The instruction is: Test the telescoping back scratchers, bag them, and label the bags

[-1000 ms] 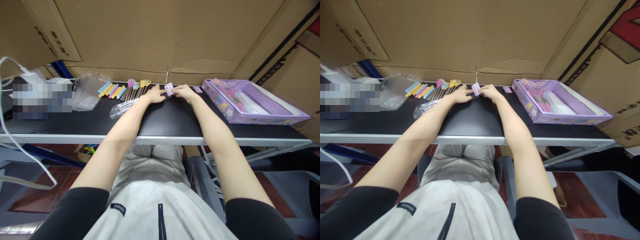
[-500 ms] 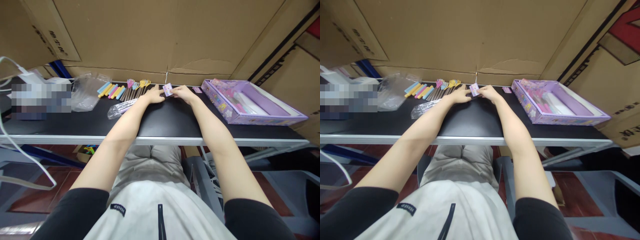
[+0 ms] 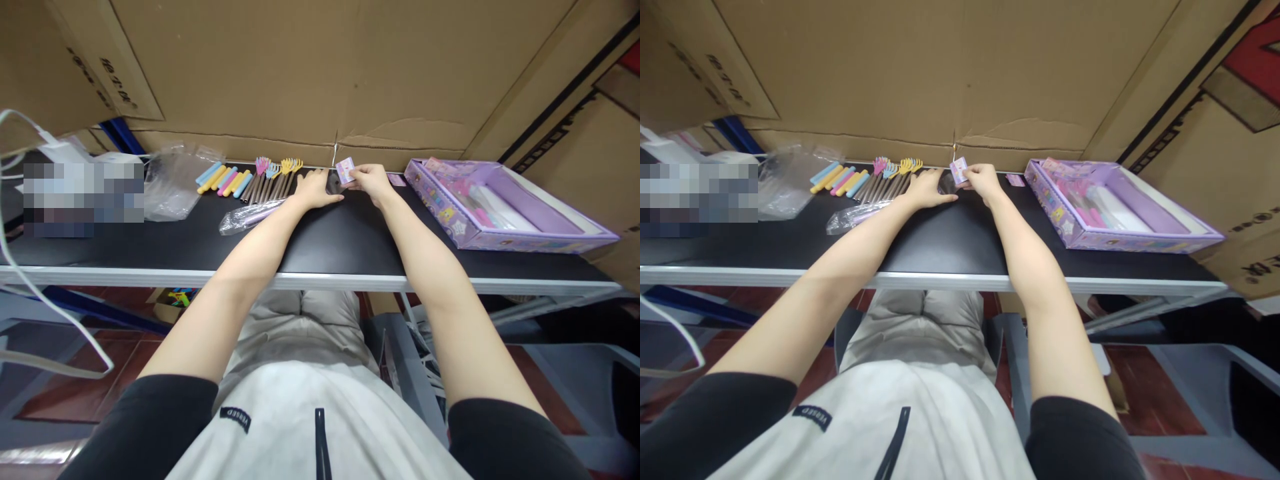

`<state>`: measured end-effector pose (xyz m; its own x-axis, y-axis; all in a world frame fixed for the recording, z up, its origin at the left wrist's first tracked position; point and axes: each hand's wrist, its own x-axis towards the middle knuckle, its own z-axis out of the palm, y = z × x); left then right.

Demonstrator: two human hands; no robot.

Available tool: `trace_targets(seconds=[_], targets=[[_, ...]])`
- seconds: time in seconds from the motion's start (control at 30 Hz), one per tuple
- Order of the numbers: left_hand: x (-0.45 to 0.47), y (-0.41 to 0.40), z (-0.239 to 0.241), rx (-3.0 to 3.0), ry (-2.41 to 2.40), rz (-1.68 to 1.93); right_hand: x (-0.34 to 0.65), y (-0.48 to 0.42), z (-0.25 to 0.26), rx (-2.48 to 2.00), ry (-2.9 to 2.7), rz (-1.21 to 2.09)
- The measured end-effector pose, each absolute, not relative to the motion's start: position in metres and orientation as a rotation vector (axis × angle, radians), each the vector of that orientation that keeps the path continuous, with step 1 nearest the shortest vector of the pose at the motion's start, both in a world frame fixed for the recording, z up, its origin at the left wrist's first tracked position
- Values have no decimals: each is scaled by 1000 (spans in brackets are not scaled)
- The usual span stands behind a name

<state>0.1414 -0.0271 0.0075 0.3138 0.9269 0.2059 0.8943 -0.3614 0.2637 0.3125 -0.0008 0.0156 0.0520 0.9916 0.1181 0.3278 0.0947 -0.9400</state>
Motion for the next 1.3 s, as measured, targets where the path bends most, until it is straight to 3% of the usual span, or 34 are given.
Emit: trace_targets(seconds=[1.3], targets=[[153,-20,-5,2373,1672,672,321,13,9,-1333,-1485,822]])
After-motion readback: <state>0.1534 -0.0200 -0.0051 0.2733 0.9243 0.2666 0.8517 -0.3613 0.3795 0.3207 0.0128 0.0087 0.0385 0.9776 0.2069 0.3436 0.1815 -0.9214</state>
